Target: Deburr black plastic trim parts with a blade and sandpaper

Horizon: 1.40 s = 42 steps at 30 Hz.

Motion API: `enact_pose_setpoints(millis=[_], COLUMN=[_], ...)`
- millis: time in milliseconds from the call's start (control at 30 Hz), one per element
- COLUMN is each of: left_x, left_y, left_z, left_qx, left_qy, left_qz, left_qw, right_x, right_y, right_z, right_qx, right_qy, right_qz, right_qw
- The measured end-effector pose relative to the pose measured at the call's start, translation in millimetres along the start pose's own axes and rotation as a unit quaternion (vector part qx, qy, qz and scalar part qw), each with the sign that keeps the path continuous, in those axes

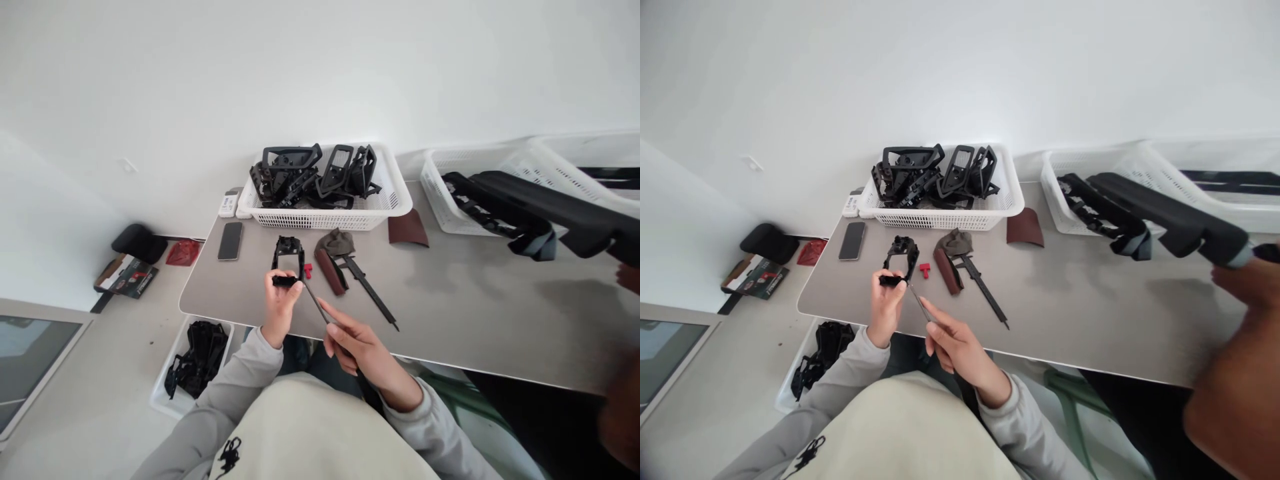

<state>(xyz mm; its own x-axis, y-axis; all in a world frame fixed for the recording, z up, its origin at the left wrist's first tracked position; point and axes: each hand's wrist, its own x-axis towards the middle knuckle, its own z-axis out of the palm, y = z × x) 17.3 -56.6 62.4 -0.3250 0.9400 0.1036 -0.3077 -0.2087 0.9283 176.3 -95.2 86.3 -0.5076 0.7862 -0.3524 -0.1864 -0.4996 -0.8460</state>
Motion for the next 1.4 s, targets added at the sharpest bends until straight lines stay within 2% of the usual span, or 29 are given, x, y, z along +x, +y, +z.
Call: enact_pose_setpoints(millis=[167, 333, 433, 700, 867, 1033, 1133, 1267, 1400], left_x=[4, 0, -5, -21, -26, -31, -32, -24, -13], left_y=[9, 16, 16, 8, 6, 3, 0, -4, -5], left_z=[7.5, 11.7, 12.8, 22.0, 22.8, 20.8, 15.9, 2.5, -8.9], left_qx=[-0.052, -0.103, -0.118, -0.135, -0.143, -0.113, -0.08, -0.036, 0.001], left_qy=[0.02, -0.037, -0.073, -0.101, -0.081, -0.08, -0.093, -0.122, -0.143], left_qz=[-0.032, -0.078, -0.109, -0.151, -0.177, -0.168, -0.122, -0.062, -0.056], left_qw=[0.998, 0.991, 0.984, 0.974, 0.97, 0.976, 0.985, 0.99, 0.988], right_x=[1, 5, 7, 4, 3, 3, -1, -8, -9], right_y=[3, 4, 4, 4, 7, 10, 10, 13, 26], right_z=[-11, -18, -22, -31, -33, -36, -38, -35, -28], right_qx=[0.034, 0.02, -0.001, -0.059, -0.074, -0.116, -0.173, -0.26, -0.304], right_qy=[0.064, 0.134, 0.147, 0.123, 0.106, 0.111, 0.111, 0.099, 0.106], right_qz=[-0.065, -0.14, -0.173, -0.141, -0.118, -0.119, -0.155, -0.196, -0.187], right_qw=[0.995, 0.981, 0.974, 0.981, 0.985, 0.98, 0.966, 0.94, 0.928])
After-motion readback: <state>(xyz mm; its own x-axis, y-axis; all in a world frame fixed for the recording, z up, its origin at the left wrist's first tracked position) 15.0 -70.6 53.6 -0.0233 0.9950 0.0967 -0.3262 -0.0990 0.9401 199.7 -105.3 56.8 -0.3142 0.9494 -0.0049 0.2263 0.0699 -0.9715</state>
